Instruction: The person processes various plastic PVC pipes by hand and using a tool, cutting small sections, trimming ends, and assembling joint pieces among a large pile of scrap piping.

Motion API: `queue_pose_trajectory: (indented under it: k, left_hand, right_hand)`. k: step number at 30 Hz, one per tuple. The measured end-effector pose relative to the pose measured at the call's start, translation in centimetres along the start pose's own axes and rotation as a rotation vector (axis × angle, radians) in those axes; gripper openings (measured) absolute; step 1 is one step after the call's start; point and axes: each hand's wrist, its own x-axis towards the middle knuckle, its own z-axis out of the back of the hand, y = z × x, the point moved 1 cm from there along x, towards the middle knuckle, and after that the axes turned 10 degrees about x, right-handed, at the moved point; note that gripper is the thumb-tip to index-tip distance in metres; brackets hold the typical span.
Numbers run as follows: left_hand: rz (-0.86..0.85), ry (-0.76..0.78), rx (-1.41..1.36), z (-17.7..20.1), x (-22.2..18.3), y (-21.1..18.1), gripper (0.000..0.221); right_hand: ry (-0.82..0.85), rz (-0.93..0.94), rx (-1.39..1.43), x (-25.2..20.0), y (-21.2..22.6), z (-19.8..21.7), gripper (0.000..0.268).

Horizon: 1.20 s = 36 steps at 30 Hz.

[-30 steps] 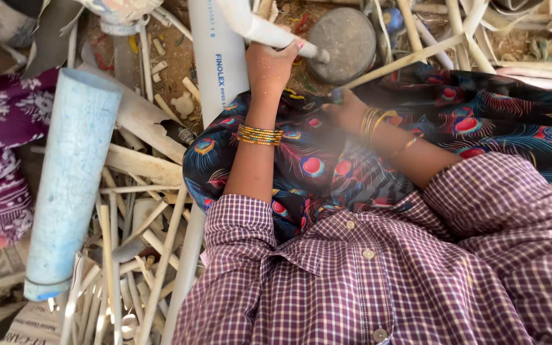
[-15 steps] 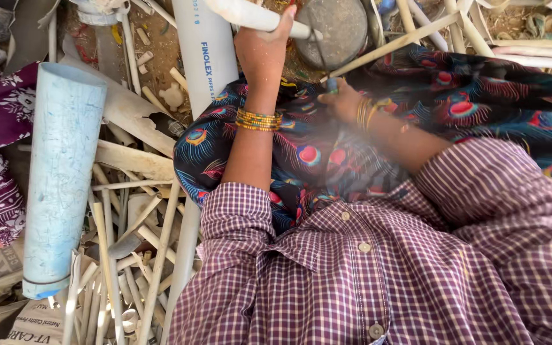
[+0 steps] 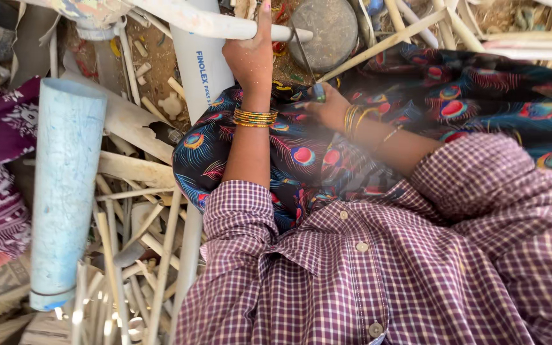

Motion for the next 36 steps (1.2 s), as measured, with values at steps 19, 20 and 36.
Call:
queue_pose_trajectory:
  k: [19, 20, 36]
  left_hand:
    - [0.073, 0.23, -0.914, 4.3, -1.8, -2.7, 0.021]
    - [0.079, 0.239, -0.966, 5.1, -1.9, -3.0, 0.02]
    - [0.174, 0.305, -1.374, 8.5, -1.8, -4.0, 0.024]
  right_hand:
    - [-0.305, 0.46, -0.217, -7.9, 10.2, -1.2, 0.044]
    - [-0.282, 0.486, -0.253, -8.2, 11.1, -1.2, 0.043]
    - [-0.349, 0.641, -0.502, -8.2, 16.8, 0.9, 0.034]
